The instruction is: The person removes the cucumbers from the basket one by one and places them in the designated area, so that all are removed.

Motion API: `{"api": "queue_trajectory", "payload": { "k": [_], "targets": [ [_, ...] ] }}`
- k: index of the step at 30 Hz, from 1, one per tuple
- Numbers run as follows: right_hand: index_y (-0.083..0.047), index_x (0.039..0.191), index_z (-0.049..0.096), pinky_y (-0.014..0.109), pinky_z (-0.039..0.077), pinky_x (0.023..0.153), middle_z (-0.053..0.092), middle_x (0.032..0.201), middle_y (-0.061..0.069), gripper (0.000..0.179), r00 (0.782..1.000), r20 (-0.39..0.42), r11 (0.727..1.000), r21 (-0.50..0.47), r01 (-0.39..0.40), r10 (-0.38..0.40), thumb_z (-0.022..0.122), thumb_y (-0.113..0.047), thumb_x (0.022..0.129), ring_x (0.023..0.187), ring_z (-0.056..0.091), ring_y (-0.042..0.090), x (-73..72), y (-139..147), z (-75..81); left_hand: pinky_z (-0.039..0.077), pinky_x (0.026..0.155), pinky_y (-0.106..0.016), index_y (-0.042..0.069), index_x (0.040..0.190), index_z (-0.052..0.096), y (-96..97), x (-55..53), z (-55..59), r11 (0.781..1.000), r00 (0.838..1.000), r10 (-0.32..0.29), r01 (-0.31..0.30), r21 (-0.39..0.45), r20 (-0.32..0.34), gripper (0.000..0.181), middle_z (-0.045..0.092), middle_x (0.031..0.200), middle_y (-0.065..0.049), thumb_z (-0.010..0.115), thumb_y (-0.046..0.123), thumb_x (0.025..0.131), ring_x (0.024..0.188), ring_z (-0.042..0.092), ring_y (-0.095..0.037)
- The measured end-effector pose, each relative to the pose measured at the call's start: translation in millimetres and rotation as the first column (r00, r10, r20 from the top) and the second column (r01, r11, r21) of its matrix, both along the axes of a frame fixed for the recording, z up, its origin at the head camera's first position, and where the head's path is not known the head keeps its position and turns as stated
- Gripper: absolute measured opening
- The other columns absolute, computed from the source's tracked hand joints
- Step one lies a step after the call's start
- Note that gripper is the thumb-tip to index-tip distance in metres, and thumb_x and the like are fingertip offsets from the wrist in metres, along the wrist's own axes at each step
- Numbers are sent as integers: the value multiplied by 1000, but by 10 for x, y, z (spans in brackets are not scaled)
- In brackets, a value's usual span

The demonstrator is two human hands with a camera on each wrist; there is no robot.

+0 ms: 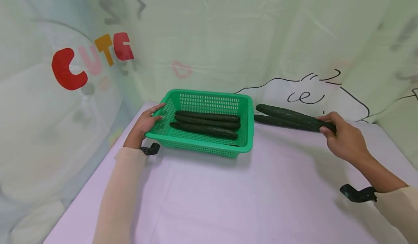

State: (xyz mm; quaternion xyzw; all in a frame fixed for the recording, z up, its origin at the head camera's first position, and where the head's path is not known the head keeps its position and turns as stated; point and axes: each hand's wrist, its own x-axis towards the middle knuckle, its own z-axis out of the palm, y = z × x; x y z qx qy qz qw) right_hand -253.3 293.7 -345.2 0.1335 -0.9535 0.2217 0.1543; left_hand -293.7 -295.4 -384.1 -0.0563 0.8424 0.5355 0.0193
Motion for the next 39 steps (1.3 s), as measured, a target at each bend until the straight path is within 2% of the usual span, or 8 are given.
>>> {"api": "queue_trajectory", "payload": {
  "k": [3,13,19,23,32,36,39],
  "targets": [
    [1,129,50,31,32,50,60,118,34,30,1000,8,1000,7,7,-7,53,-10,101,63,52,24,1,44,-23,27,116,-55,35,153,36,3,11,15,1000,1000,-14,14,-18,3,56,13,166,-2,50,16,102,152,15,-32],
    [1,126,50,31,31,49,61,114,35,28,999,32,999,42,16,-17,54,-10,100,61,50,20,-32,187,-149,25,116,-57,34,154,34,6,31,43,999,1000,-21,22,-48,10,56,12,167,-5,48,17,103,152,15,-33],
    [0,128,48,31,31,50,60,113,36,31,994,103,998,57,24,-30,54,-13,101,60,49,21,-100,196,-241,24,117,-57,35,154,34,3,28,46,999,1000,-22,22,-42,12,56,11,167,-3,48,16,103,152,13,-33],
    [1,128,48,31,32,51,60,112,38,32,991,135,998,62,1,-9,55,-14,100,62,52,23,-157,155,-307,23,117,-57,36,154,33,7,19,32,999,1000,-25,26,-30,12,56,11,167,-2,49,17,103,153,11,-32],
    [-1,124,51,30,35,50,62,112,35,27,991,126,996,69,-62,53,57,-9,98,65,56,25,-316,0,-425,23,118,-56,35,153,35,5,2,16,1000,1000,-13,13,2,18,56,11,167,-2,50,16,102,153,12,-32],
    [-1,124,53,34,40,51,61,116,35,27,988,144,994,76,-75,63,57,-10,98,72,61,33,-399,-57,-450,22,118,-56,35,153,35,2,9,24,1000,1000,-15,15,3,13,56,11,167,-2,50,16,102,153,11,-32],
    [-1,124,54,47,47,61,58,122,36,28,981,181,994,72,-86,72,58,-12,99,90,61,49,-463,-77,-473,22,118,-56,36,154,35,-4,20,28,1000,1000,-19,19,3,15,56,10,167,-1,50,17,103,153,11,-33]
  ]
}}
